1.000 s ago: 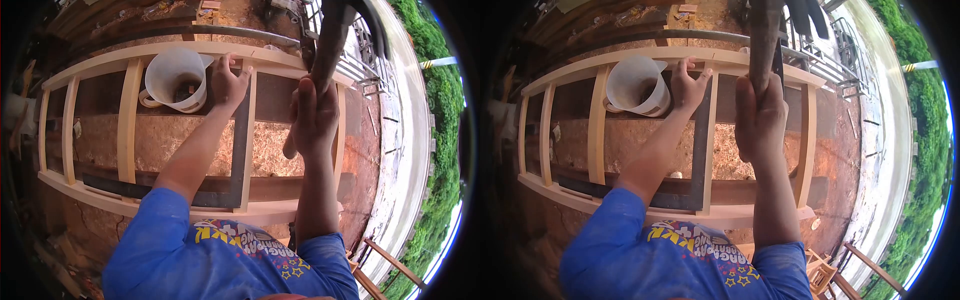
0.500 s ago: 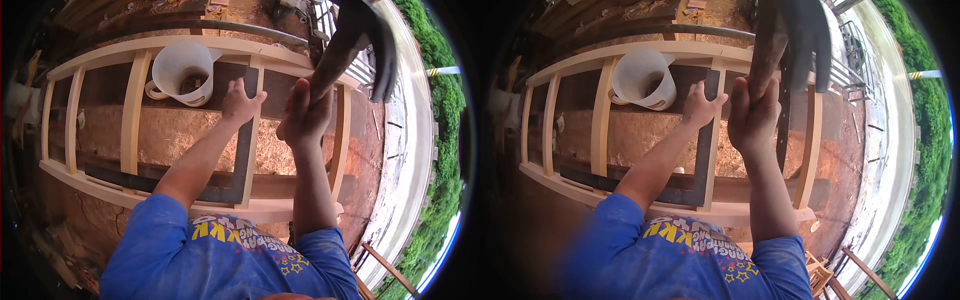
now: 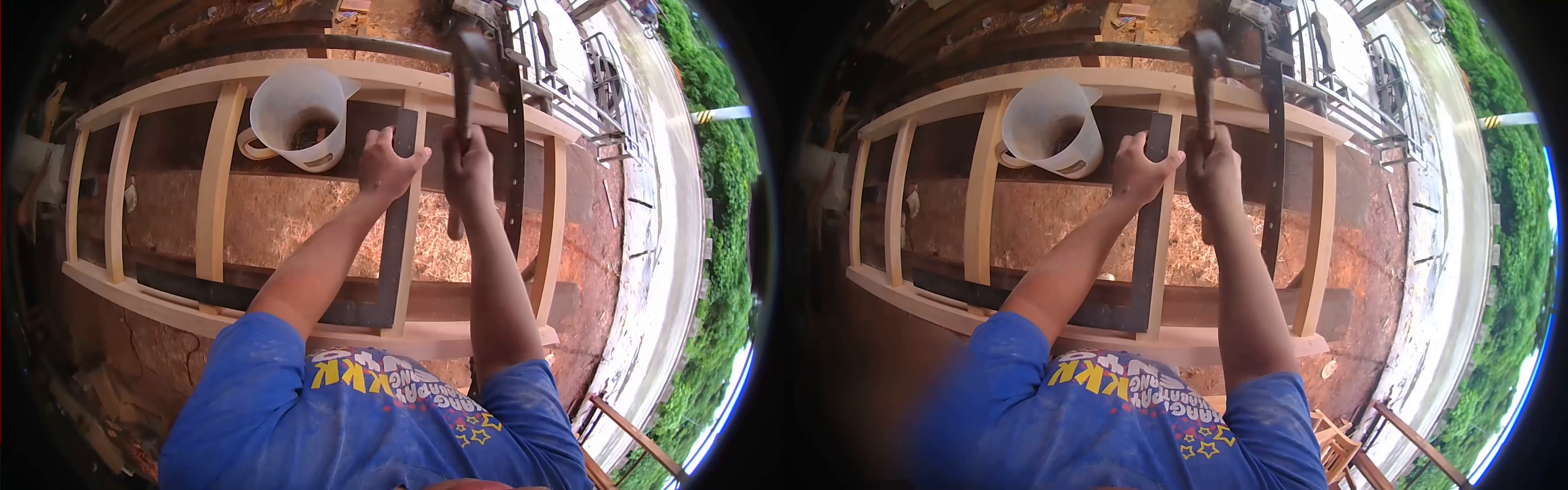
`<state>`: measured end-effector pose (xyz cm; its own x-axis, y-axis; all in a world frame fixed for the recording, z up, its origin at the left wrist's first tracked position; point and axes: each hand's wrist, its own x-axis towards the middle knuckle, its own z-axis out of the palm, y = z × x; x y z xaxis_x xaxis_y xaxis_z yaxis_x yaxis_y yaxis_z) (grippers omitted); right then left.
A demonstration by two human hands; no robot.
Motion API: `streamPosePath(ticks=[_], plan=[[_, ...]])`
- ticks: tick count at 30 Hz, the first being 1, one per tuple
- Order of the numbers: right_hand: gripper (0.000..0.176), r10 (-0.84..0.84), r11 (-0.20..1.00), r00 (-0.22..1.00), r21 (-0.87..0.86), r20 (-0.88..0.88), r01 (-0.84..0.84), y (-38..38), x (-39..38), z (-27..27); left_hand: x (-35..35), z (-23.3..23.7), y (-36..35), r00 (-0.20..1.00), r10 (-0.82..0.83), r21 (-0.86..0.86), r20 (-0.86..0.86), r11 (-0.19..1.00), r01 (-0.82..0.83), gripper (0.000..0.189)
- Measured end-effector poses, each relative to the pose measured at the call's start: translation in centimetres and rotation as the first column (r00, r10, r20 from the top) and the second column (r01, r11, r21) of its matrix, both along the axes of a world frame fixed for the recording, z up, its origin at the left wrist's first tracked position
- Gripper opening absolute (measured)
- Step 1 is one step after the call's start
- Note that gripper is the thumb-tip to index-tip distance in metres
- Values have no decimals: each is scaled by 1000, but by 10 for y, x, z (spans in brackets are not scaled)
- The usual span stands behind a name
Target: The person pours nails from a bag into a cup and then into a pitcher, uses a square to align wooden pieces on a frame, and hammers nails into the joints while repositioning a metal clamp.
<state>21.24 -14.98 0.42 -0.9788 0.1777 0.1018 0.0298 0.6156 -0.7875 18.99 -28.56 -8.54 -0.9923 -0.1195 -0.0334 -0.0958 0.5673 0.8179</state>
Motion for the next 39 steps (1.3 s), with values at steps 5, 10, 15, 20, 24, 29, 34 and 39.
streamPosePath(ticks=[5, 10, 15, 20, 24, 29, 34, 39], plan=[[33, -53, 988, 997, -141, 60, 62, -1, -5, 17, 2, 3, 1, 1000, 9, 29, 15, 1000, -10, 91], [31, -23, 982, 992, -191, -125, -2, -5, -3, 10, 2, 3, -1, 1000, -3, 6, 26, 1000, 3, 88], [39, -23, 997, 977, -67, 211, 38, -1, -21, -6, -5, 4, -2, 1000, -2, -8, 4, 1000, 2, 86], [42, -14, 1000, 992, 14, 128, 13, -12, -10, 9, -1, 0, 2, 998, 16, 10, 62, 1000, -16, 86], [36, -7, 966, 881, -225, 473, 128, -3, 4, 19, 0, 1, 0, 999, -4, -4, 48, 1000, 5, 84], [26, -32, 938, 915, -304, 402, 167, -2, 144, 27, 4, 0, 0, 981, 54, 113, -184, 993, -34, 80], [22, -156, 916, 806, -222, 571, 334, -9, 304, 33, 49, 4, -37, 972, -219, 649, -89, 727, 224, 45], [19, -274, 804, 735, -272, 620, 529, -41, 409, 18, 123, 80, -82, 785, -593, 974, 179, 220, -56, 35]])
